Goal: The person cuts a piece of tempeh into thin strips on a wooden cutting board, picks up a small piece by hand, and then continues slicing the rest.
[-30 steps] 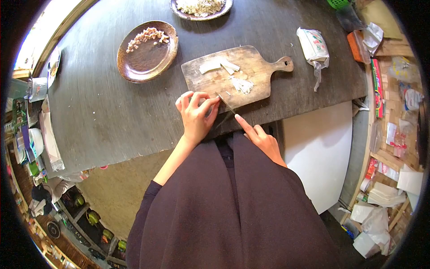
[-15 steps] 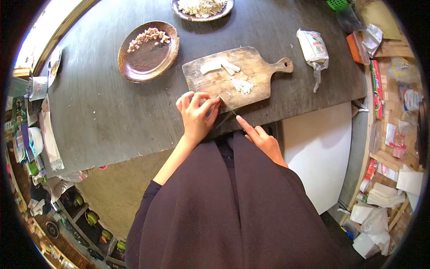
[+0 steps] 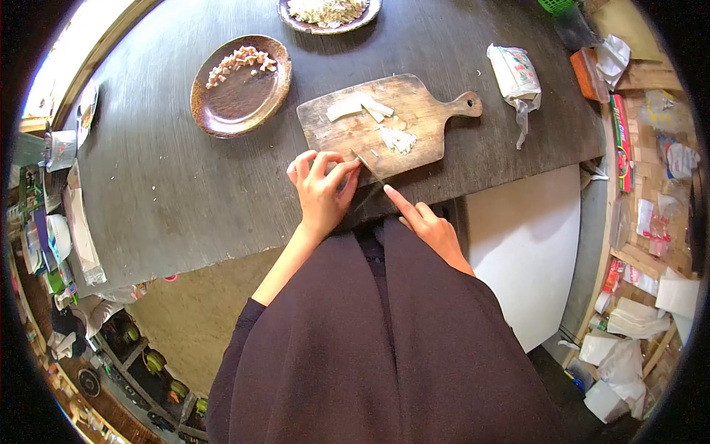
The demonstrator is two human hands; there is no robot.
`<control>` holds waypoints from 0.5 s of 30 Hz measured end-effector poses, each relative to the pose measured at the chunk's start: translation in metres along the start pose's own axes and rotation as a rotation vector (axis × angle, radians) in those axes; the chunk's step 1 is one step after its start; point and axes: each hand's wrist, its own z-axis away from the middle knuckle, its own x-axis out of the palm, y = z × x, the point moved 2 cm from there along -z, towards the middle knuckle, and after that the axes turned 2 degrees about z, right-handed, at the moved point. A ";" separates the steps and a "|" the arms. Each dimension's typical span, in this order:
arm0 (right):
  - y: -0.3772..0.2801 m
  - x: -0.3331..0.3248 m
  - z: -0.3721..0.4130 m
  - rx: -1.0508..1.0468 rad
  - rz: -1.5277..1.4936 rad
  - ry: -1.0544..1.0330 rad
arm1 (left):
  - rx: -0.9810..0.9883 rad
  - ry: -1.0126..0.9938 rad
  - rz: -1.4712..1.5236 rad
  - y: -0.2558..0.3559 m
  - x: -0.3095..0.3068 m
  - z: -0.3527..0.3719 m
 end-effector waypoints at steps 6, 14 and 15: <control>-0.001 -0.002 0.007 0.005 0.012 0.001 | 0.013 0.009 0.000 0.000 0.000 0.000; 0.006 -0.015 0.013 0.053 -0.047 0.006 | 0.007 0.018 0.000 0.003 -0.001 -0.001; 0.005 -0.016 0.012 0.036 -0.053 0.009 | 0.008 0.021 -0.001 0.003 -0.001 -0.001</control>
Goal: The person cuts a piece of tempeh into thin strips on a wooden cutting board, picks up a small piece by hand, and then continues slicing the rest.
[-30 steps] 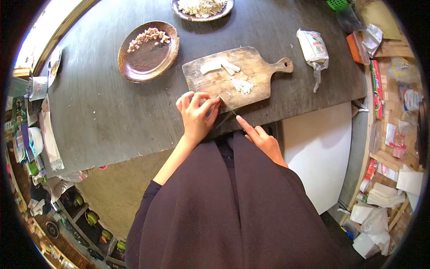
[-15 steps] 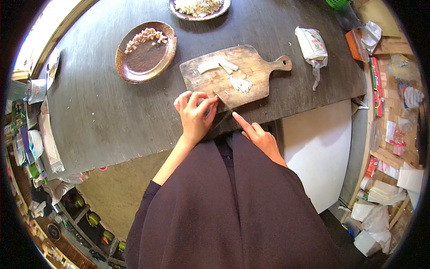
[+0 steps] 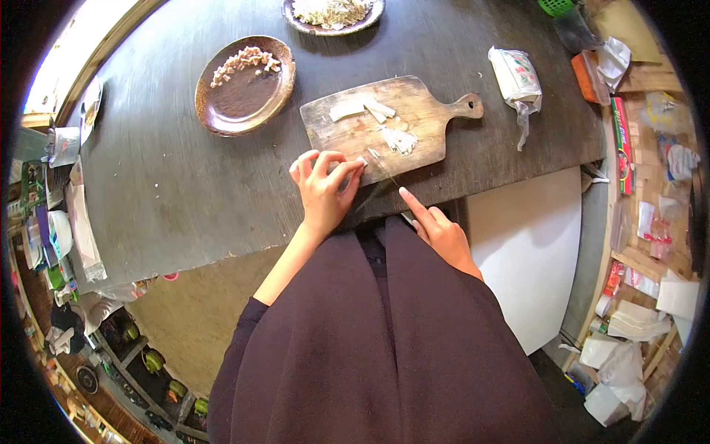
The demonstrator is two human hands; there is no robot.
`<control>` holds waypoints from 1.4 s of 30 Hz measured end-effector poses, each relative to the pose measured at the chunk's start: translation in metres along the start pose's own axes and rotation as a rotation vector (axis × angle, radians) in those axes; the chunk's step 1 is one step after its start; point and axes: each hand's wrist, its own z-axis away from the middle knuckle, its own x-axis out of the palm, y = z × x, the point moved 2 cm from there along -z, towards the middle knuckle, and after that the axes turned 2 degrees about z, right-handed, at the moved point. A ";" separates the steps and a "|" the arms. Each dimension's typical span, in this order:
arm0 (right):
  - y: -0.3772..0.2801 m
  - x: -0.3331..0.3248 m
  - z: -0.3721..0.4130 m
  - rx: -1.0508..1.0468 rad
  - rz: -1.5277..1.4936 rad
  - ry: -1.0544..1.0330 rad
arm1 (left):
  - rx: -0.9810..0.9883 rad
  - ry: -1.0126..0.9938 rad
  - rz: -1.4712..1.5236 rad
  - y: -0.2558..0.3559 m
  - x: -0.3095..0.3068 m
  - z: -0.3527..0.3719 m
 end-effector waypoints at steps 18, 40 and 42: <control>-0.003 0.016 -0.009 -0.051 0.037 -0.009 | -0.011 -0.023 0.006 -0.001 0.000 0.000; -0.003 0.021 -0.009 -0.056 0.085 0.026 | -0.022 -0.022 0.008 -0.001 -0.001 0.000; -0.004 0.019 -0.002 -0.044 0.066 0.025 | -0.020 -0.018 0.007 -0.002 0.000 0.000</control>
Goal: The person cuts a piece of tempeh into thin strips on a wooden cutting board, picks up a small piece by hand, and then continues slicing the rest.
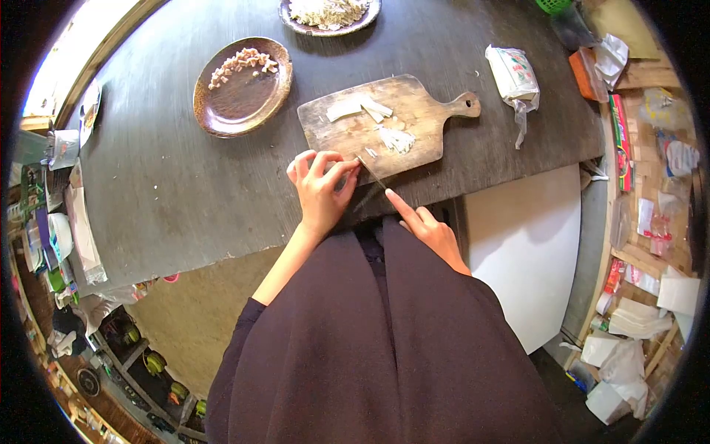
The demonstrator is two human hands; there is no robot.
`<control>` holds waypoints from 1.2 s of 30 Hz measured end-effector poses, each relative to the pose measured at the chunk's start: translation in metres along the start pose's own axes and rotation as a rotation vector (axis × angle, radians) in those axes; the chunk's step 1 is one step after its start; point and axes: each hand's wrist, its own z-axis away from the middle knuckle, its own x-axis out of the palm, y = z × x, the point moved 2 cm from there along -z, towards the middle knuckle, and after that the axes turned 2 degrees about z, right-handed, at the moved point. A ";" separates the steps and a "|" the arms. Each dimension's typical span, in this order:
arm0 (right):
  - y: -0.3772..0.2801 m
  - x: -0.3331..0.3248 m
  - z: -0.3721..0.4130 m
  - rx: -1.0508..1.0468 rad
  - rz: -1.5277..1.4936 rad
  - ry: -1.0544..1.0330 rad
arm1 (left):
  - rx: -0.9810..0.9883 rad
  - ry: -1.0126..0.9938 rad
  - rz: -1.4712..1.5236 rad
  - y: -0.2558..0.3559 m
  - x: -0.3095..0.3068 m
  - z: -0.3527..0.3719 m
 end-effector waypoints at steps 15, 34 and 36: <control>-0.002 -0.010 0.006 0.012 -0.044 -0.033 | -0.003 -0.006 0.000 0.001 -0.002 -0.001; -0.001 -0.010 0.003 0.007 -0.062 -0.045 | -0.003 -0.016 0.008 0.000 -0.002 0.000; -0.002 -0.010 0.002 0.013 -0.048 -0.049 | 0.003 -0.013 0.011 -0.001 -0.001 0.000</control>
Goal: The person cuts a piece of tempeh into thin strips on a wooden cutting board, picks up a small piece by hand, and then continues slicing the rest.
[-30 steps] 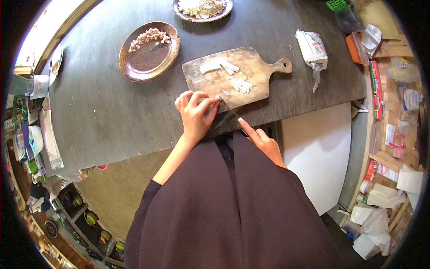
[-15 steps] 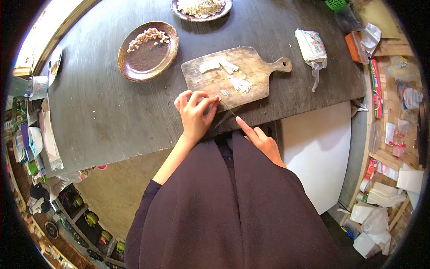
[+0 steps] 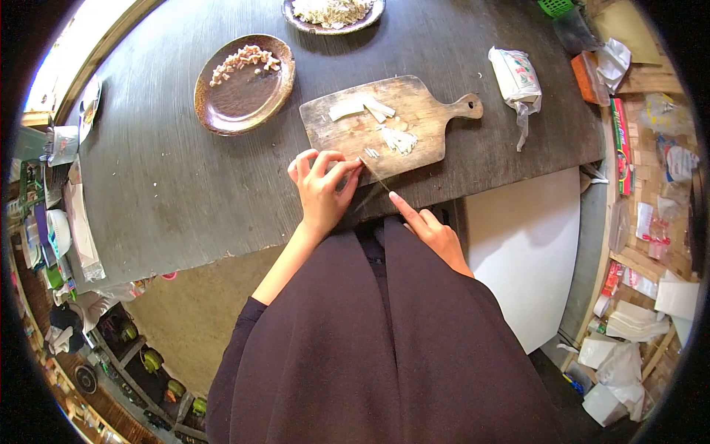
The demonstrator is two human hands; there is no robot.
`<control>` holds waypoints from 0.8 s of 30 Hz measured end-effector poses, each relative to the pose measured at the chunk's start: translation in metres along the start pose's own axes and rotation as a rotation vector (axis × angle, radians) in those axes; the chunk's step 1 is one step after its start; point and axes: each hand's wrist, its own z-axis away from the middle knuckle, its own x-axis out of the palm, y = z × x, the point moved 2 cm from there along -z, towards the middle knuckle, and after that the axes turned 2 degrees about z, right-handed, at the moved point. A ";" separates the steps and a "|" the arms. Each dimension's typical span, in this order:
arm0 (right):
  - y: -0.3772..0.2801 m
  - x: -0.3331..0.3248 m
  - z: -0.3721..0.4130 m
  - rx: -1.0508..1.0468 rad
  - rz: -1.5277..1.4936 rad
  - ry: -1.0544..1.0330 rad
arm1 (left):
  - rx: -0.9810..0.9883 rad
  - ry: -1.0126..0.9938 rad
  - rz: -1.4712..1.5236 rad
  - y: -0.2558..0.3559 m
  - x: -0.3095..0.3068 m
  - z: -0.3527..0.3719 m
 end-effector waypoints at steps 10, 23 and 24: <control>0.004 0.009 0.003 -0.013 0.027 0.052 | 0.000 0.019 -0.017 0.001 0.000 -0.001; 0.005 0.008 -0.002 -0.045 0.009 0.058 | 0.006 0.022 -0.018 0.001 0.001 0.000; 0.005 0.009 -0.001 -0.043 0.007 0.057 | 0.003 0.019 -0.019 0.001 0.001 0.000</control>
